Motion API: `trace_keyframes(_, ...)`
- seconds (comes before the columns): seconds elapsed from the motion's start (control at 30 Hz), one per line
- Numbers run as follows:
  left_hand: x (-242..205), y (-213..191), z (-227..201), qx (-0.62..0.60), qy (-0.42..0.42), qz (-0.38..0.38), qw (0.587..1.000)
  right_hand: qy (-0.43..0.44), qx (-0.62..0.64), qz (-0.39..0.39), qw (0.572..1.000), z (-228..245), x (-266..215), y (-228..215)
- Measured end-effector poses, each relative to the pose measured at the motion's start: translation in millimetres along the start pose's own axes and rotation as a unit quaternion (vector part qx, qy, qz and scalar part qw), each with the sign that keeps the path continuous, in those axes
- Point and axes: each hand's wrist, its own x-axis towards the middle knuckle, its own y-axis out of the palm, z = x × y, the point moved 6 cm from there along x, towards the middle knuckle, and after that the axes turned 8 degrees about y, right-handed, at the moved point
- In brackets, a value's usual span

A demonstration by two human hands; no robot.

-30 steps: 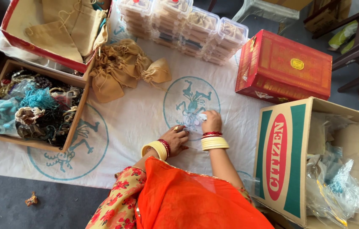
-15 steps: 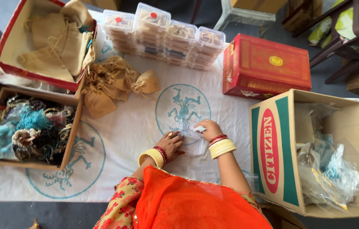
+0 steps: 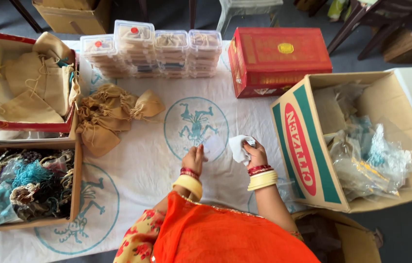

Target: Sorting and packaging small decorative items or jewelry into small bags and boxes on a work table.

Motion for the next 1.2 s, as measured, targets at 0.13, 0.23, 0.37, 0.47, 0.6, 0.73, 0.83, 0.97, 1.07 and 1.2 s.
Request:
trace_keyframes(0.13,-3,1,20,-0.208,-0.227,-0.052,0.95,-0.066,-0.273,-0.019,0.959,-19,-21,52)
trace_keyframes(0.23,-11,-17,0,-0.163,-0.185,-0.048,0.968,-0.212,-0.498,-0.011,0.841,-12,-64,124)
trace_keyframes(0.37,-18,-43,-12,0.161,0.086,-0.14,0.973,-0.302,-0.634,0.064,0.709,-35,-77,155)
trace_keyframes(0.47,-24,-49,-18,0.147,0.209,-0.066,0.965,-0.306,-0.644,0.071,0.697,-36,-60,159)
trace_keyframes(0.6,-28,-48,-24,0.159,0.21,0.008,0.965,-0.289,-0.649,0.049,0.702,-34,-26,159)
trace_keyframes(0.73,-25,-38,-7,0.185,0.165,0.023,0.968,-0.266,-0.652,-0.029,0.71,-28,-12,162)
trace_keyframes(0.83,-23,-37,-5,0.207,0.156,0.028,0.965,-0.272,-0.63,-0.063,0.725,-31,-23,153)
trace_keyframes(0.97,-22,-33,9,0.222,0.175,0.005,0.959,-0.279,-0.636,0.081,0.715,-50,-61,152)
trace_keyframes(1.07,-23,-41,4,0.241,0.163,0.024,0.956,-0.245,-0.647,0.127,0.711,-54,-51,157)
trace_keyframes(1.2,-21,-45,-13,0.193,0.193,0.003,0.962,-0.292,-0.651,0.001,0.701,-15,-11,164)
